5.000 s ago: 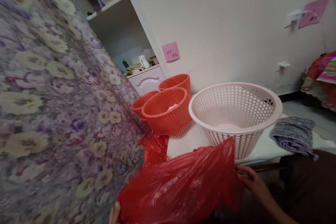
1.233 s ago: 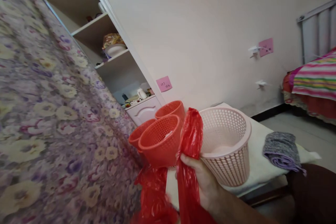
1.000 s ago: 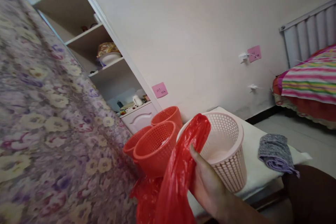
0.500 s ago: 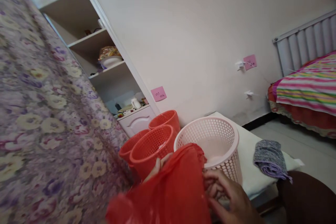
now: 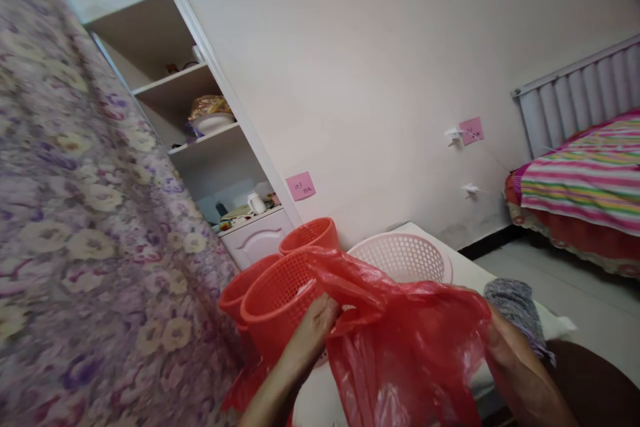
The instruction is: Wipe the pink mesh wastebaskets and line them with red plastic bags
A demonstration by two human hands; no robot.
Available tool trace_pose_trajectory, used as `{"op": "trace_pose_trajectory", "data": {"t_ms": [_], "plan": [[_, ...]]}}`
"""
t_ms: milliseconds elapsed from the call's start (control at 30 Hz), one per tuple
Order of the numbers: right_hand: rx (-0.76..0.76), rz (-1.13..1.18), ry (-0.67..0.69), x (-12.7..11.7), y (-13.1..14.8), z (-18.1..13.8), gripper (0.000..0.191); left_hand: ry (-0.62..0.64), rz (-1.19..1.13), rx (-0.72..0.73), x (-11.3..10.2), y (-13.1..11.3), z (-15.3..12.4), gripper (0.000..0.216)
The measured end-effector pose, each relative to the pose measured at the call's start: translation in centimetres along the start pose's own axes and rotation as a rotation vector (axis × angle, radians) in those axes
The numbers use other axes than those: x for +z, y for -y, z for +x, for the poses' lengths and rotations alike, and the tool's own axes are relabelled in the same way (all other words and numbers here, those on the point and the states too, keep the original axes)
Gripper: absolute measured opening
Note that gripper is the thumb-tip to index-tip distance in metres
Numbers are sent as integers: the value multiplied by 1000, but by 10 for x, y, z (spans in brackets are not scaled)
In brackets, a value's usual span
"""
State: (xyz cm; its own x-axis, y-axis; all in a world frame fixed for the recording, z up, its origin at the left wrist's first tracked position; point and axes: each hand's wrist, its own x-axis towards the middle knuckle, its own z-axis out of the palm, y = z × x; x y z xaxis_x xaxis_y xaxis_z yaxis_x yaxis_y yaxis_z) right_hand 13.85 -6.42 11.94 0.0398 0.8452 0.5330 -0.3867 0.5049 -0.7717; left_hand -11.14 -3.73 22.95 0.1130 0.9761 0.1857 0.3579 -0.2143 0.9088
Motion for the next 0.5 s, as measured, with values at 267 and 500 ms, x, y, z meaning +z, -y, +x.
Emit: {"op": "trace_pose_trajectory", "data": {"t_ms": [267, 500], "plan": [[25, 30, -98, -20, 14, 3, 85, -189, -23, -73, -10, 0, -13, 70], [72, -116, -134, -7, 11, 7, 37, -264, 182, 77, 5, -8, -65, 84]]}}
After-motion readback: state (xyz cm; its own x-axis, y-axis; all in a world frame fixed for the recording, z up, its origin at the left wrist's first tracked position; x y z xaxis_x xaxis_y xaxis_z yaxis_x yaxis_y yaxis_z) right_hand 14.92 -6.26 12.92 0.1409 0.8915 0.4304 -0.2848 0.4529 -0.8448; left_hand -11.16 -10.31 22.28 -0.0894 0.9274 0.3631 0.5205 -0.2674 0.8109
